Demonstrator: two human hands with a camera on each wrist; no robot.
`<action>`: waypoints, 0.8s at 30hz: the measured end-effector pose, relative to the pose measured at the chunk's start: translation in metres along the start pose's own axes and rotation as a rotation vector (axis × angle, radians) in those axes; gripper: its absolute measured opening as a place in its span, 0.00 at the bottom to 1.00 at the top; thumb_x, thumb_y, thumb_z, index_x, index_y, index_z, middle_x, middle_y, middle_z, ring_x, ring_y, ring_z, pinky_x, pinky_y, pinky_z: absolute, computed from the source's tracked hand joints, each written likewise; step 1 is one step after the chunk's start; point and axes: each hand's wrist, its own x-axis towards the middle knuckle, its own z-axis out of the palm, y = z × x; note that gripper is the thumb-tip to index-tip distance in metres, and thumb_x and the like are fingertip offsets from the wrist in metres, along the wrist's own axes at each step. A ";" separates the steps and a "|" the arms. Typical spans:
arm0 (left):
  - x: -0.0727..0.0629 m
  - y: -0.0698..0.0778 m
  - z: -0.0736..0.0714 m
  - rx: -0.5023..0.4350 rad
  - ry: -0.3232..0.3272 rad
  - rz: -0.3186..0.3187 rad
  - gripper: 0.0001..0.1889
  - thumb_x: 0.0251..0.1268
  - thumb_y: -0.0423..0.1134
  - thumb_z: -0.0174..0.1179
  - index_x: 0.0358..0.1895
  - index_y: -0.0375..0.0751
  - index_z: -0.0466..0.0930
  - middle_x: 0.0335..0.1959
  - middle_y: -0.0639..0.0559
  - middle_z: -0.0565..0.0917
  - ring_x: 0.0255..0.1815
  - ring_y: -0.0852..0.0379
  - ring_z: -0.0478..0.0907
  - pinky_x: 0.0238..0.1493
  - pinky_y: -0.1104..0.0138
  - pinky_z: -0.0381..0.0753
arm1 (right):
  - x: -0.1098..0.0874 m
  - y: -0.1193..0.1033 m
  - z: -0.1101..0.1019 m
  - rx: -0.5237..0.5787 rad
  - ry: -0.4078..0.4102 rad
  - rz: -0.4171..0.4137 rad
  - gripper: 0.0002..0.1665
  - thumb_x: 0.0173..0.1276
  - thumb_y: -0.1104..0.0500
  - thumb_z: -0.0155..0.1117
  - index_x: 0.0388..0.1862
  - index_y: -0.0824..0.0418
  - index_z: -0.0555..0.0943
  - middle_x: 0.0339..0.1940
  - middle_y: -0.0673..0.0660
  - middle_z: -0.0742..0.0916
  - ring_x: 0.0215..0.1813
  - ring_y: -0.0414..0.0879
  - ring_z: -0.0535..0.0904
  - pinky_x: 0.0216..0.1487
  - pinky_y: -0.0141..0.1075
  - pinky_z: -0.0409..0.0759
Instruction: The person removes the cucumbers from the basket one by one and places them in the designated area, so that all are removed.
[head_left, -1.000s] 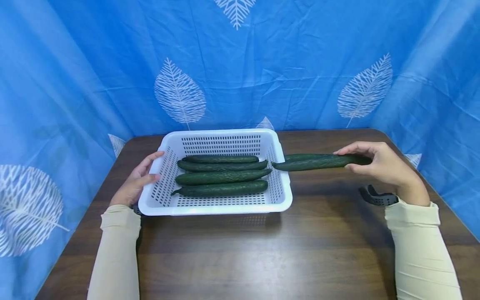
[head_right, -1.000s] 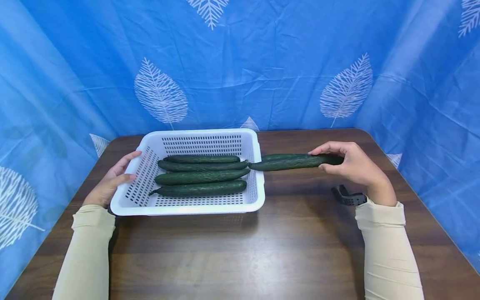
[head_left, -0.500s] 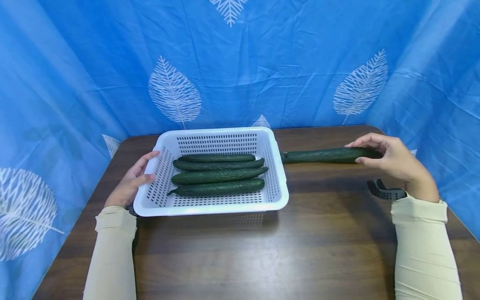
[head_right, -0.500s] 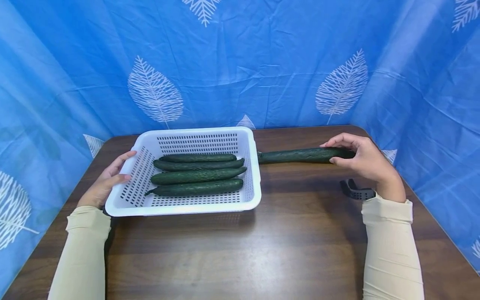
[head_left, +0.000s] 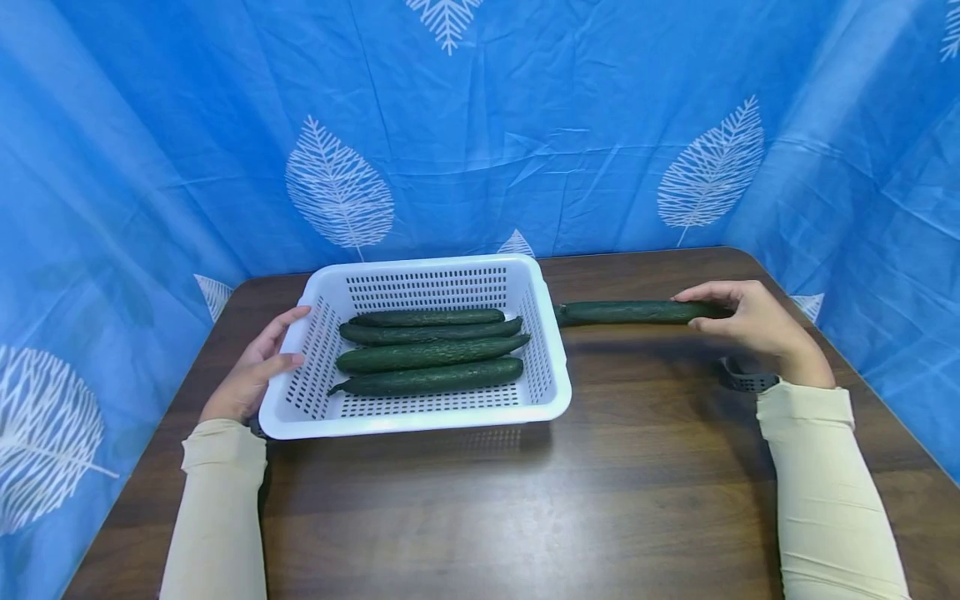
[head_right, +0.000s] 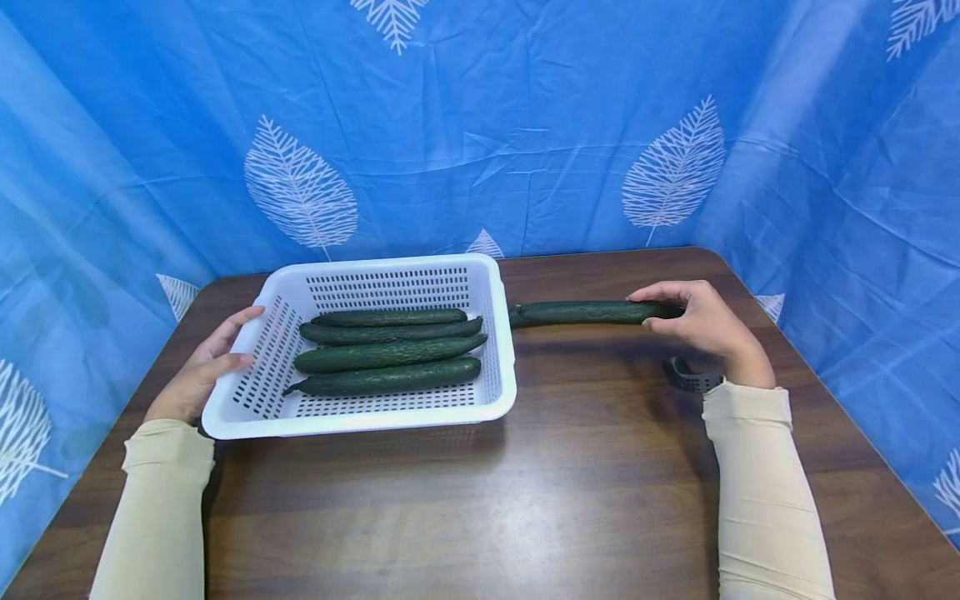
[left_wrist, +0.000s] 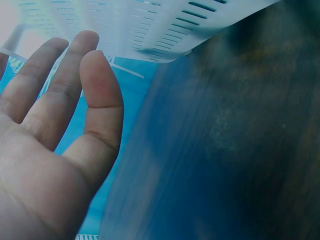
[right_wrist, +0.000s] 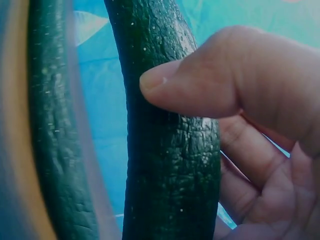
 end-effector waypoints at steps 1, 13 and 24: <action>0.000 0.000 0.000 0.005 0.003 -0.005 0.37 0.78 0.42 0.60 0.81 0.78 0.56 0.87 0.40 0.49 0.77 0.36 0.59 0.62 0.50 0.82 | 0.001 0.002 0.002 -0.005 -0.005 -0.010 0.22 0.66 0.77 0.72 0.59 0.74 0.85 0.47 0.32 0.88 0.44 0.32 0.83 0.42 0.23 0.81; -0.001 0.000 0.000 0.013 0.015 -0.017 0.37 0.79 0.42 0.60 0.81 0.79 0.56 0.87 0.40 0.49 0.78 0.34 0.58 0.65 0.43 0.78 | 0.012 0.011 0.023 -0.023 -0.047 -0.070 0.20 0.64 0.78 0.72 0.56 0.73 0.87 0.51 0.49 0.92 0.50 0.24 0.81 0.49 0.18 0.77; 0.000 0.000 0.001 -0.010 0.014 -0.011 0.37 0.78 0.40 0.60 0.81 0.79 0.57 0.87 0.40 0.48 0.79 0.34 0.57 0.67 0.35 0.72 | 0.018 0.016 0.041 -0.045 -0.063 -0.013 0.21 0.67 0.76 0.72 0.58 0.72 0.87 0.58 0.73 0.88 0.52 0.21 0.76 0.51 0.16 0.73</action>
